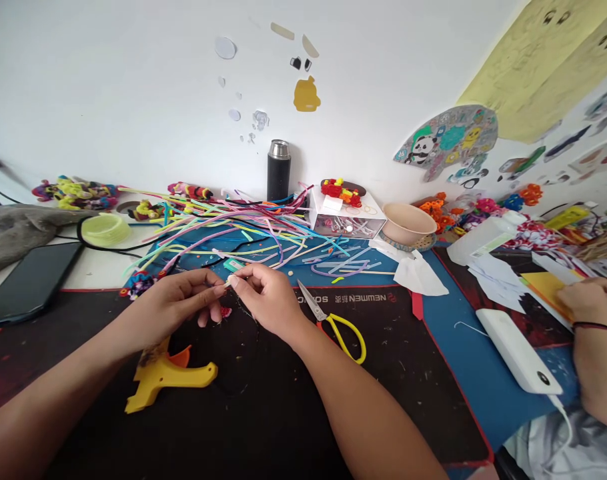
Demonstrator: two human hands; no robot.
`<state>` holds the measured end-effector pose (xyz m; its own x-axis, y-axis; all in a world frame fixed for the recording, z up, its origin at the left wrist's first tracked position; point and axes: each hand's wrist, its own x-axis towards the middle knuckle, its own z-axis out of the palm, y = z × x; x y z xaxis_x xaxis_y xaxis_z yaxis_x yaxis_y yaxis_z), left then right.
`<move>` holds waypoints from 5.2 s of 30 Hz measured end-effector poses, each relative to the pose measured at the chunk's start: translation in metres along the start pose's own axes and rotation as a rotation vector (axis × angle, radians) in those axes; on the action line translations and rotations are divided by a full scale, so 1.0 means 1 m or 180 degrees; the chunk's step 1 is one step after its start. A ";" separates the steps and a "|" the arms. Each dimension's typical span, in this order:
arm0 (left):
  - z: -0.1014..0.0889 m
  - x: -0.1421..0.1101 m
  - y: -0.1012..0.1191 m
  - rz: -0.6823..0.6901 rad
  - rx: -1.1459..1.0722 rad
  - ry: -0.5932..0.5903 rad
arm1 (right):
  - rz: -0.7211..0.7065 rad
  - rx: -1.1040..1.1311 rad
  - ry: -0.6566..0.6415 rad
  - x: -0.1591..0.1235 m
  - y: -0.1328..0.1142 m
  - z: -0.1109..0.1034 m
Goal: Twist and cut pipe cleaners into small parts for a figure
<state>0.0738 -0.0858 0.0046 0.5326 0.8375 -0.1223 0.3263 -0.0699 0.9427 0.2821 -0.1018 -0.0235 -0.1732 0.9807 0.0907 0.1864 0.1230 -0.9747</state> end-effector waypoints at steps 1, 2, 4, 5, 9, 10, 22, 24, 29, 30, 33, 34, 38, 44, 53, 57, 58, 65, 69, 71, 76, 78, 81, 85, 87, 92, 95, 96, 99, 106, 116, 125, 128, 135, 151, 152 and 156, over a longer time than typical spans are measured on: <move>0.000 0.000 0.000 0.0001 0.0005 0.0000 | -0.0031 -0.0135 0.0045 0.000 -0.001 0.000; 0.001 0.000 0.000 0.0002 0.0021 0.0000 | -0.0061 -0.0289 0.0090 0.000 -0.001 0.000; 0.000 0.001 -0.002 -0.0007 0.0107 0.0018 | -0.0104 -0.0589 0.0144 -0.001 -0.002 0.000; -0.001 0.001 -0.003 -0.0010 0.0195 0.0051 | -0.0113 -0.0704 0.0142 -0.001 -0.002 0.000; -0.004 -0.001 -0.003 0.0068 0.1055 0.0458 | -0.0248 -0.0943 -0.0031 -0.002 0.000 0.001; -0.005 -0.001 -0.002 0.0122 0.1333 0.0585 | -0.0310 -0.0995 -0.0066 -0.002 0.001 0.001; -0.003 0.000 0.002 0.0196 0.1229 0.0546 | 0.0032 -0.0522 -0.0203 0.000 0.005 0.001; -0.003 0.000 0.001 0.0143 0.0918 0.0484 | 0.0134 -0.0161 -0.0171 0.001 0.004 0.001; -0.003 -0.001 0.000 0.0076 0.0295 0.0300 | 0.0280 0.0486 -0.0222 0.003 0.003 0.001; -0.002 0.000 -0.001 0.0070 0.0216 0.0264 | 0.0276 0.0524 -0.0218 0.003 0.003 0.001; -0.001 0.001 -0.004 0.0042 0.0116 0.0171 | 0.0239 0.0483 -0.0201 0.003 0.003 0.001; -0.001 0.001 -0.006 0.0037 0.0103 0.0142 | 0.0231 0.0444 -0.0192 0.002 0.003 0.001; -0.004 0.002 -0.010 0.0038 0.0213 0.0145 | 0.0228 0.0352 -0.0146 0.001 0.004 0.001; -0.009 0.003 -0.005 -0.0014 -0.0004 0.0120 | 0.0242 0.0488 -0.0178 0.003 -0.001 -0.001; -0.010 0.004 -0.005 -0.0127 -0.0463 0.0200 | 0.0268 0.0709 0.0208 0.008 0.002 -0.005; -0.010 0.004 -0.006 -0.0137 -0.0447 0.0248 | 0.0218 0.0832 0.0377 0.008 -0.001 -0.004; -0.011 0.004 -0.006 -0.0141 -0.0437 0.0265 | 0.0205 0.0904 0.0485 0.008 -0.002 -0.005; -0.013 0.003 -0.011 -0.0198 -0.0399 0.0345 | -0.0114 0.1415 0.1641 0.013 -0.012 -0.020; -0.012 0.004 -0.011 -0.0219 -0.0350 0.0362 | -0.0167 0.1614 0.1938 0.016 -0.012 -0.033; -0.012 0.005 -0.008 -0.0227 -0.0275 0.0382 | -0.0157 0.1619 0.1993 0.017 -0.011 -0.038; -0.011 0.005 -0.001 -0.0208 -0.0188 0.0373 | -0.0065 0.1461 0.1897 0.017 -0.005 -0.039; -0.010 0.004 0.001 -0.0186 -0.0205 0.0361 | -0.0021 0.1428 0.1747 0.016 0.000 -0.036; -0.009 0.003 -0.001 -0.0106 -0.0192 0.0354 | 0.0052 0.1356 0.1338 0.013 0.004 -0.026; -0.008 0.001 -0.009 0.0075 -0.0045 0.0499 | 0.0139 0.0984 0.0587 0.007 0.002 -0.011; -0.008 0.001 -0.013 0.0132 0.0018 0.0539 | 0.0130 0.0864 0.0306 0.004 0.000 -0.007; -0.007 0.001 -0.012 0.0091 -0.0124 0.0400 | 0.0074 0.0720 -0.0009 0.002 -0.002 -0.004; -0.005 0.001 -0.005 0.0046 -0.0241 0.0369 | 0.0110 0.0664 -0.0113 0.001 -0.002 -0.003; -0.004 0.001 -0.003 0.0036 -0.0264 0.0355 | 0.0121 0.0650 -0.0125 0.001 -0.002 -0.003; -0.001 0.002 -0.001 0.0017 -0.0287 0.0257 | 0.0113 0.0578 -0.0111 0.000 -0.003 -0.001; 0.001 0.003 -0.004 0.0017 -0.0214 0.0049 | 0.0186 0.0461 -0.0021 -0.001 -0.002 0.001; -0.008 -0.004 -0.002 0.0342 0.1129 0.0669 | -0.0344 -0.0948 -0.0216 -0.004 -0.006 -0.002; -0.005 -0.002 0.001 0.0218 0.0874 0.0595 | -0.0101 -0.0406 -0.0231 -0.002 0.002 0.002; -0.005 -0.001 0.002 0.0134 0.0200 0.0482 | 0.0136 0.0256 -0.0241 -0.002 -0.001 0.001; -0.003 0.000 0.001 0.0047 -0.0198 0.0293 | 0.0199 0.0525 -0.0196 -0.001 -0.001 0.002; -0.002 -0.003 -0.003 0.0330 0.1517 0.0598 | -0.0158 -0.0917 -0.0199 -0.002 -0.002 -0.001; -0.002 -0.003 -0.002 0.0418 0.1727 0.0653 | -0.0186 -0.1042 -0.0265 -0.002 -0.003 -0.001; -0.005 -0.001 -0.006 0.0574 0.2209 0.0623 | -0.0201 -0.1225 -0.0561 -0.001 -0.003 -0.001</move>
<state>0.0673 -0.0835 0.0003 0.4969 0.8573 0.1344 0.6999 -0.4875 0.5220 0.2830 -0.1033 -0.0207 -0.3523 0.9325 0.0790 0.5116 0.2626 -0.8181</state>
